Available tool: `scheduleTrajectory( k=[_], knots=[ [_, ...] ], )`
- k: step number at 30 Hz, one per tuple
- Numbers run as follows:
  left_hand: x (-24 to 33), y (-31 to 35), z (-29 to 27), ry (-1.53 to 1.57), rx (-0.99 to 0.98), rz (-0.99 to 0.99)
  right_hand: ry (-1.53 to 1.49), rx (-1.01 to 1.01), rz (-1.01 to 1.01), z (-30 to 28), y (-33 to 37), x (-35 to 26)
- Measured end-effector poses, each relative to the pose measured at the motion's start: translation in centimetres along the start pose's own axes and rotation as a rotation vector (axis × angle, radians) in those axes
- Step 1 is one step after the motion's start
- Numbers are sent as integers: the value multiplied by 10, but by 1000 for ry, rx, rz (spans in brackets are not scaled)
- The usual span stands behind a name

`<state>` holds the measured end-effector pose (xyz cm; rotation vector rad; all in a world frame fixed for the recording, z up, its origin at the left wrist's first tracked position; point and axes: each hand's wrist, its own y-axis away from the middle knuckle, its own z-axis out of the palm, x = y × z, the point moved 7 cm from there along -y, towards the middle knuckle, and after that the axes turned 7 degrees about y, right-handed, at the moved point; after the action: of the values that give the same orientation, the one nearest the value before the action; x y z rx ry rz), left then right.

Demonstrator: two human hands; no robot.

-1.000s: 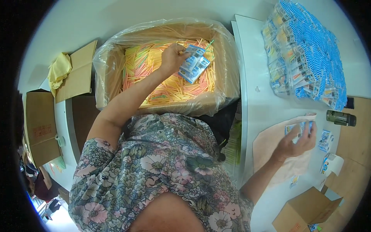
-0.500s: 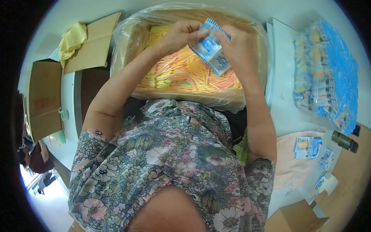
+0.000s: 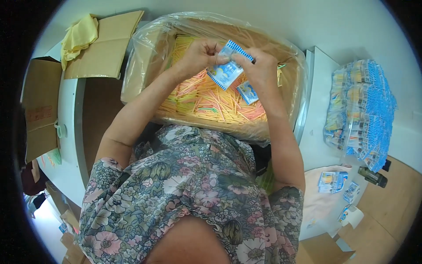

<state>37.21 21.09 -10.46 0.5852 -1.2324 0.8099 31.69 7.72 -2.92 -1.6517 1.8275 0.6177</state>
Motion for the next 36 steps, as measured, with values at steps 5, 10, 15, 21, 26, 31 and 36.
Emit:
scheduleTrajectory(
  k=[5, 10, 15, 21, 26, 31, 36],
  knots=[
    [-7, 0, 11, -138, -40, -73, -33, -64, 108, -3, 17, 27],
    [-15, -2, 15, -80, -103, -56, -44, -64, 188, 2, 26, 34],
    [-14, 0, 25, 42, -138, -85, -138, -57, 171, 2, 32, 33],
    [-17, 3, 19, -32, -114, -132, -124, -66, 232, 6, 35, 45],
    [-6, -5, 5, -100, 10, 28, -395, 89, 333, -10, 34, 71],
    [6, -9, -17, -35, 157, 30, 497, 93, -71, -21, 31, 74],
    [30, -2, -52, 23, 246, 121, 936, 37, -18, -18, 36, 74]
  ],
)
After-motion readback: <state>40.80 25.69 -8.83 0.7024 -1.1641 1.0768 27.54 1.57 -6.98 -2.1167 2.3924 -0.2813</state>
